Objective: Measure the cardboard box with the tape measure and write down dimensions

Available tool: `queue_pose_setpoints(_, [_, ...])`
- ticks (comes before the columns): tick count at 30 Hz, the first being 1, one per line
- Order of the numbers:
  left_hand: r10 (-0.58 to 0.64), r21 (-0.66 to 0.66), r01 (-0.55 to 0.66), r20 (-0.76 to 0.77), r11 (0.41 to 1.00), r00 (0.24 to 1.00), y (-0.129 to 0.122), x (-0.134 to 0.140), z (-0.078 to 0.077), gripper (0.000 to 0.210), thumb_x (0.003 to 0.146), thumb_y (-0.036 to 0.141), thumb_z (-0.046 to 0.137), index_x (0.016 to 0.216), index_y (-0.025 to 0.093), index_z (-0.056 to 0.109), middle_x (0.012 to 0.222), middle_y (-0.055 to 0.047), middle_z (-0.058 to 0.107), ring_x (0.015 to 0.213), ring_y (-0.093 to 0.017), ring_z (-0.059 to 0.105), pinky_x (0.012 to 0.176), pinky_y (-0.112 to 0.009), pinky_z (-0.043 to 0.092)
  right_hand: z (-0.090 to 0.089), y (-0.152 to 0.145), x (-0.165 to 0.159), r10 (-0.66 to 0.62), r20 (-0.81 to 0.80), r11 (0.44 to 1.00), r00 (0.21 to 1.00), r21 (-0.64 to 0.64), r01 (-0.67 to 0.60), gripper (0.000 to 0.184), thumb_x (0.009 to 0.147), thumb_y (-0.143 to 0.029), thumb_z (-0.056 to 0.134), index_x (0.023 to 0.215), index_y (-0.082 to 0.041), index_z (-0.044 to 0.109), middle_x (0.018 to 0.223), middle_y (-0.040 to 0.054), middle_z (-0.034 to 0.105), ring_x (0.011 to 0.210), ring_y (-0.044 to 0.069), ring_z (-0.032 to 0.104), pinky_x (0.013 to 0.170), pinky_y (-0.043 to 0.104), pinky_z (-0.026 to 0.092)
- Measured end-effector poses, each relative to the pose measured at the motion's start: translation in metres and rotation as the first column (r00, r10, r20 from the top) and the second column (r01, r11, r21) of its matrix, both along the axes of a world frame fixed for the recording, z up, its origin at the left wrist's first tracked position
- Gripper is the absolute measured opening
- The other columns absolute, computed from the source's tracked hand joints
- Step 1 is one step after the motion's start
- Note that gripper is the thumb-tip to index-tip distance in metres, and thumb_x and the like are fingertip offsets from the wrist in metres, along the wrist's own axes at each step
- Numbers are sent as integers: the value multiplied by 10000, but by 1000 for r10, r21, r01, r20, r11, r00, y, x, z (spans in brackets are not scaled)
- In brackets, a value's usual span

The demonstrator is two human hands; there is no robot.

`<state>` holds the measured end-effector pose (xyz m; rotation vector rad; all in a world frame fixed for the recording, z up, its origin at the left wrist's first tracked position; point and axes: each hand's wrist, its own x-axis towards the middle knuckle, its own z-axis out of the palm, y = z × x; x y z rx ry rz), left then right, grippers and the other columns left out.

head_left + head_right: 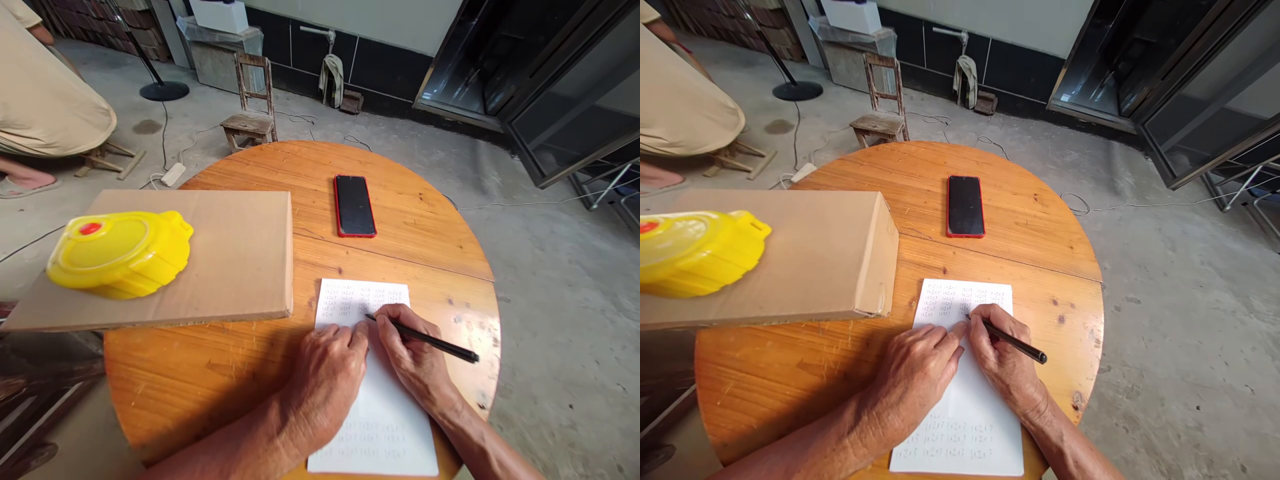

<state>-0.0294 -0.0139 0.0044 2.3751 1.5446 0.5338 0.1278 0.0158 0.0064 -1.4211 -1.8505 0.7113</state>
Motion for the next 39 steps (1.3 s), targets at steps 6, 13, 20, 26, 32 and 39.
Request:
queue_pose_setpoints(6, [-3, 30, 3, -2, 1000, 1000, 0, 0, -2, 325, 820, 108, 644, 1144, 137, 637, 719, 0, 659, 645, -218, 647, 564, -352, 522, 1, -1, 1, -54, -48, 998, 997, -13, 54, 141, 897, -224, 528, 781, -194, 601, 596, -38, 544, 494, 99, 449, 455, 221, 366])
queue_pose_setpoints(13, [8, 39, -8, 13, 999, 1000, 1, -1, -4, 309, 823, 110, 630, 1129, 144, 659, 697, -3, 661, 626, -228, 652, 534, -360, 514, 0, -1, 1, -69, -26, 998, 997, -5, 69, 138, 899, -233, 525, 789, -196, 600, 573, -44, 514, 483, 101, 433, 453, 228, 357])
queue_pose_setpoints(20, [9, 11, -9, -7, 1000, 1000, 1, 0, 0, 285, 844, 96, 599, 1117, 144, 663, 697, -16, 666, 637, -232, 654, 545, -356, 506, 2, -1, 0, -75, -18, 997, 997, -20, 75, 149, 899, -241, 519, 781, -202, 601, 578, -28, 532, 499, 121, 472, 463, 244, 374])
queue_pose_setpoints(26, [-9, 40, 8, 11, 999, 1000, 1, -1, -3, 264, 854, 114, 576, 1106, 138, 651, 679, -6, 652, 616, -205, 642, 537, -326, 496, 1, -1, -1, -53, -7, 998, 999, -14, 53, 146, 890, -228, 529, 768, -199, 603, 609, -23, 567, 518, 113, 480, 466, 230, 382])
queue_pose_setpoints(32, [-3, 70, 1, 27, 998, 1000, 1, -1, -5, 277, 855, 117, 570, 1119, 134, 652, 685, -8, 660, 614, -203, 642, 531, -327, 496, 2, 1, 0, -61, -54, 998, 997, -24, 60, 159, 893, -239, 527, 761, -195, 604, 583, -32, 547, 499, 105, 466, 466, 226, 381])
queue_pose_setpoints(39, [-4, 31, 4, 8, 1000, 1000, 1, -1, -3, 236, 829, 116, 618, 1058, 147, 667, 679, -1, 659, 615, -211, 650, 531, -332, 503, 0, 1, -1, -49, -29, 999, 998, -25, 48, 152, 894, -219, 522, 765, -191, 598, 612, -24, 554, 526, 106, 465, 479, 228, 374])
